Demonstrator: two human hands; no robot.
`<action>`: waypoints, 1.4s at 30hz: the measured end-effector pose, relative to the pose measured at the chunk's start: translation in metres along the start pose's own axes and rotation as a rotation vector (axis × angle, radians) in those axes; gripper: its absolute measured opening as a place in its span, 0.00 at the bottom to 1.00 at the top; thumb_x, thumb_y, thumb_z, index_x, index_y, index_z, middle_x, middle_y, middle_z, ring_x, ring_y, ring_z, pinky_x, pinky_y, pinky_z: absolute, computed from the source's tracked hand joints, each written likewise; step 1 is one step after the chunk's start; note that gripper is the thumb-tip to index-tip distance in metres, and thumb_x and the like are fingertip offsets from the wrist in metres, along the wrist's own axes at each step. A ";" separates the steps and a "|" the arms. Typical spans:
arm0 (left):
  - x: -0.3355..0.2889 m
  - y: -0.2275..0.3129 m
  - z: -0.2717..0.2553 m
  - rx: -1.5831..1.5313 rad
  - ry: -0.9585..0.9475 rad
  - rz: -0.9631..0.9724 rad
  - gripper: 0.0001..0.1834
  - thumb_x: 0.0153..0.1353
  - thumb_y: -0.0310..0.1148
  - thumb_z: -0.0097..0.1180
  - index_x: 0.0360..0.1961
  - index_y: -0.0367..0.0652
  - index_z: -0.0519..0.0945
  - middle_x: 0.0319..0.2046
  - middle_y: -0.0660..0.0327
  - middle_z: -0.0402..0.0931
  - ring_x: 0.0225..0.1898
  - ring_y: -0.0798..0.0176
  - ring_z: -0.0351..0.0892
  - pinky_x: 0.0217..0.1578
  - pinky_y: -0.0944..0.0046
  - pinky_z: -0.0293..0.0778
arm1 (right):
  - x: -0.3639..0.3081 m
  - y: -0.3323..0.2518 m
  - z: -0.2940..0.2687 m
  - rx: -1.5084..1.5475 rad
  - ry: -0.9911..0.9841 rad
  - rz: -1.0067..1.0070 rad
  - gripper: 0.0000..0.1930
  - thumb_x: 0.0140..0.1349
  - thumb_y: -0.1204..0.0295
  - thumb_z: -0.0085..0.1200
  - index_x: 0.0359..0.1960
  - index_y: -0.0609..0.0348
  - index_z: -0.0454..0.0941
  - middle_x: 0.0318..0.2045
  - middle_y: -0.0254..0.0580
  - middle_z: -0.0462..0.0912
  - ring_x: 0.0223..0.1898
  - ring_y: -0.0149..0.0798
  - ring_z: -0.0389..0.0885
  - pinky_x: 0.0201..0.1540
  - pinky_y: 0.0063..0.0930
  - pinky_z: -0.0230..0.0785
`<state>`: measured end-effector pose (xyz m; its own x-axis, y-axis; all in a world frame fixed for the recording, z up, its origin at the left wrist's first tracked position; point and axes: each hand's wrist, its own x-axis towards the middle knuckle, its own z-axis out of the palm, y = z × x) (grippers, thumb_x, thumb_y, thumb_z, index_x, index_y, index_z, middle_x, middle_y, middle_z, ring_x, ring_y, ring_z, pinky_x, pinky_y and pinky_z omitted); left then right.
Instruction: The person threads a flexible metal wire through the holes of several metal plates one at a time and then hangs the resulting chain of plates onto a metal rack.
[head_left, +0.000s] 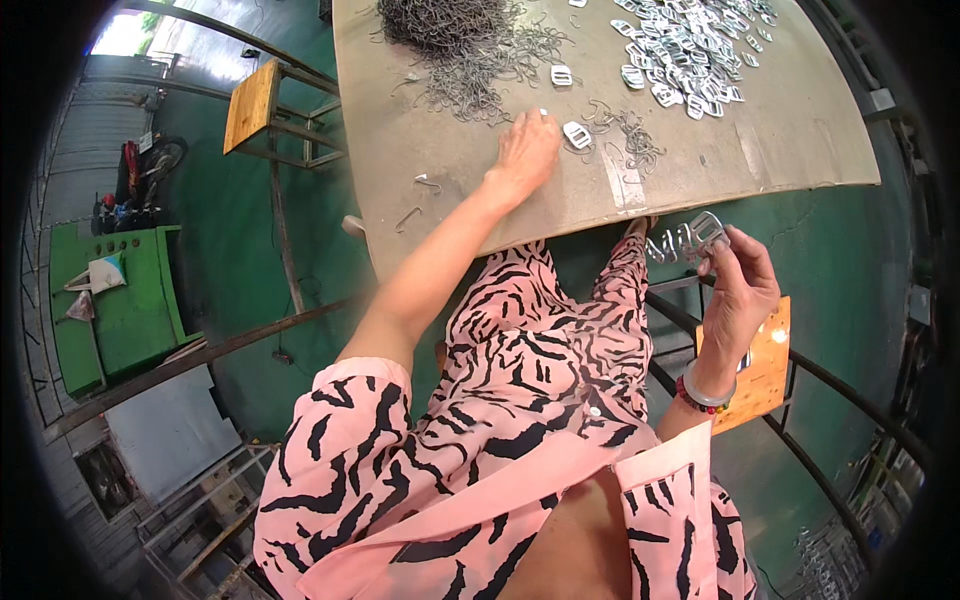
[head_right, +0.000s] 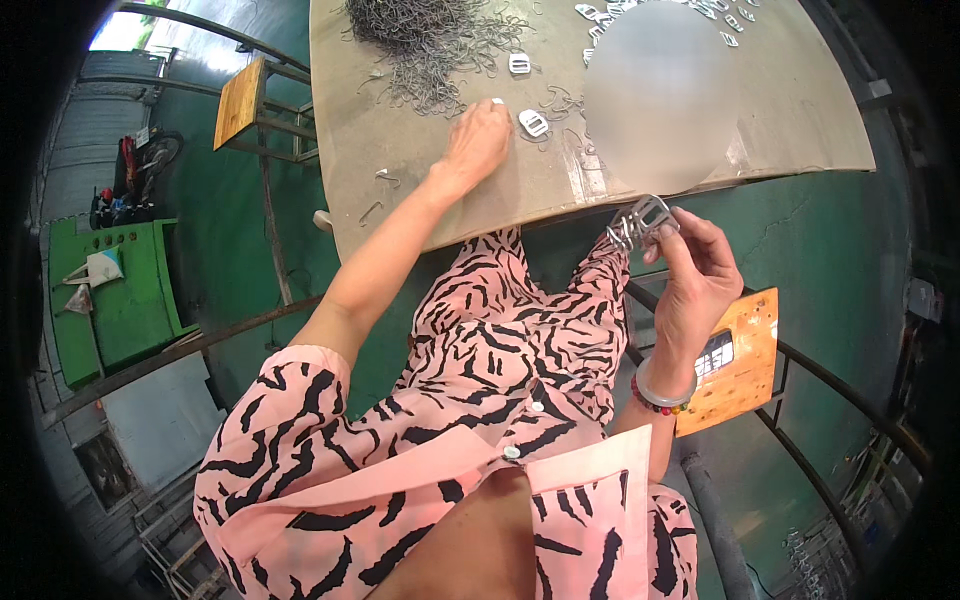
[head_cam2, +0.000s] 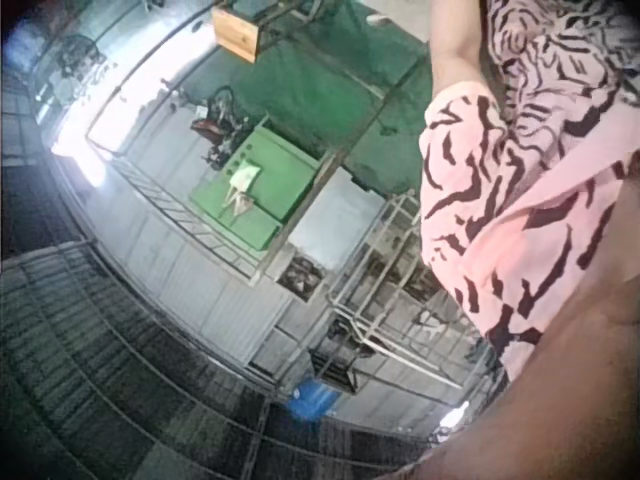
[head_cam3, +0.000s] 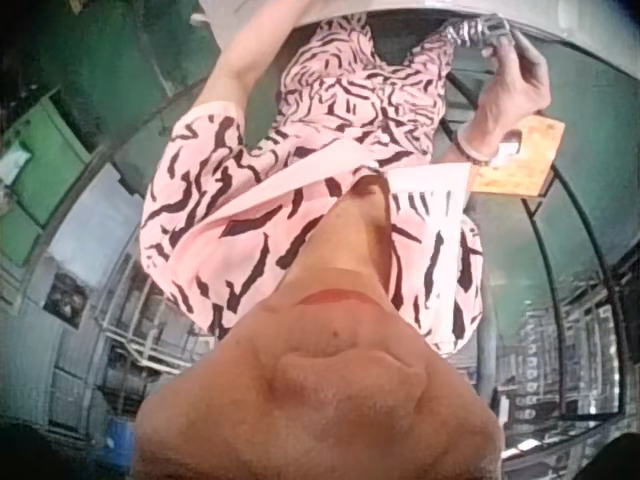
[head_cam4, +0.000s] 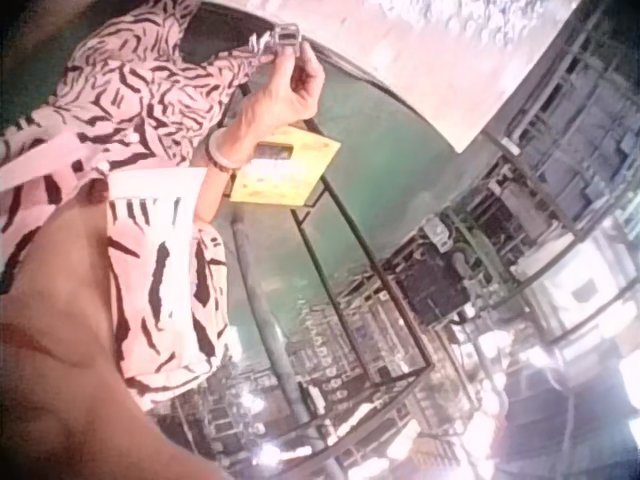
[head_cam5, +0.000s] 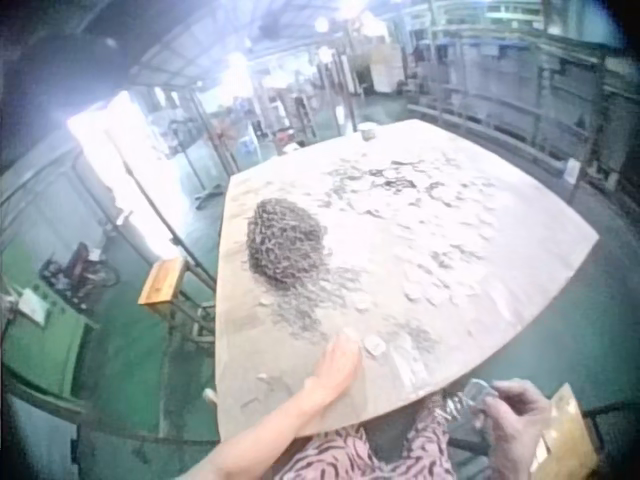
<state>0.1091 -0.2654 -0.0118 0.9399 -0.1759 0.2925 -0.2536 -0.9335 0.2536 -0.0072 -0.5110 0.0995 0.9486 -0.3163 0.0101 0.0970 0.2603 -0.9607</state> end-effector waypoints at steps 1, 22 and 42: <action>0.000 0.000 -0.001 -0.029 0.049 -0.028 0.05 0.56 0.25 0.50 0.30 0.33 0.75 0.31 0.49 0.74 0.35 0.49 0.75 0.37 0.53 0.71 | -0.002 -0.001 0.001 -0.014 -0.011 0.014 0.08 0.52 0.87 0.53 0.35 0.69 0.77 0.26 0.42 0.79 0.23 0.30 0.76 0.26 0.19 0.68; -0.057 0.139 -0.102 -0.925 0.259 0.166 0.08 0.52 0.29 0.54 0.25 0.35 0.70 0.42 0.52 0.64 0.47 0.52 0.64 0.48 0.56 0.64 | -0.024 0.019 0.013 -0.409 -0.044 -0.082 0.09 0.61 0.77 0.48 0.40 0.71 0.74 0.35 0.41 0.77 0.37 0.32 0.74 0.40 0.22 0.68; -0.091 0.106 -0.120 -0.991 0.123 0.147 0.08 0.61 0.36 0.49 0.33 0.44 0.75 0.36 0.58 0.74 0.37 0.54 0.74 0.36 0.57 0.70 | 0.160 0.143 0.123 -1.160 -1.182 -0.404 0.21 0.38 0.88 0.53 0.39 0.68 0.78 0.34 0.51 0.77 0.35 0.51 0.76 0.39 0.38 0.67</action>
<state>-0.0308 -0.3108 0.0987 0.8682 -0.1827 0.4614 -0.4932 -0.2144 0.8431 0.1957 -0.4124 -0.0022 0.6624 0.7479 -0.0425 0.6229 -0.5815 -0.5233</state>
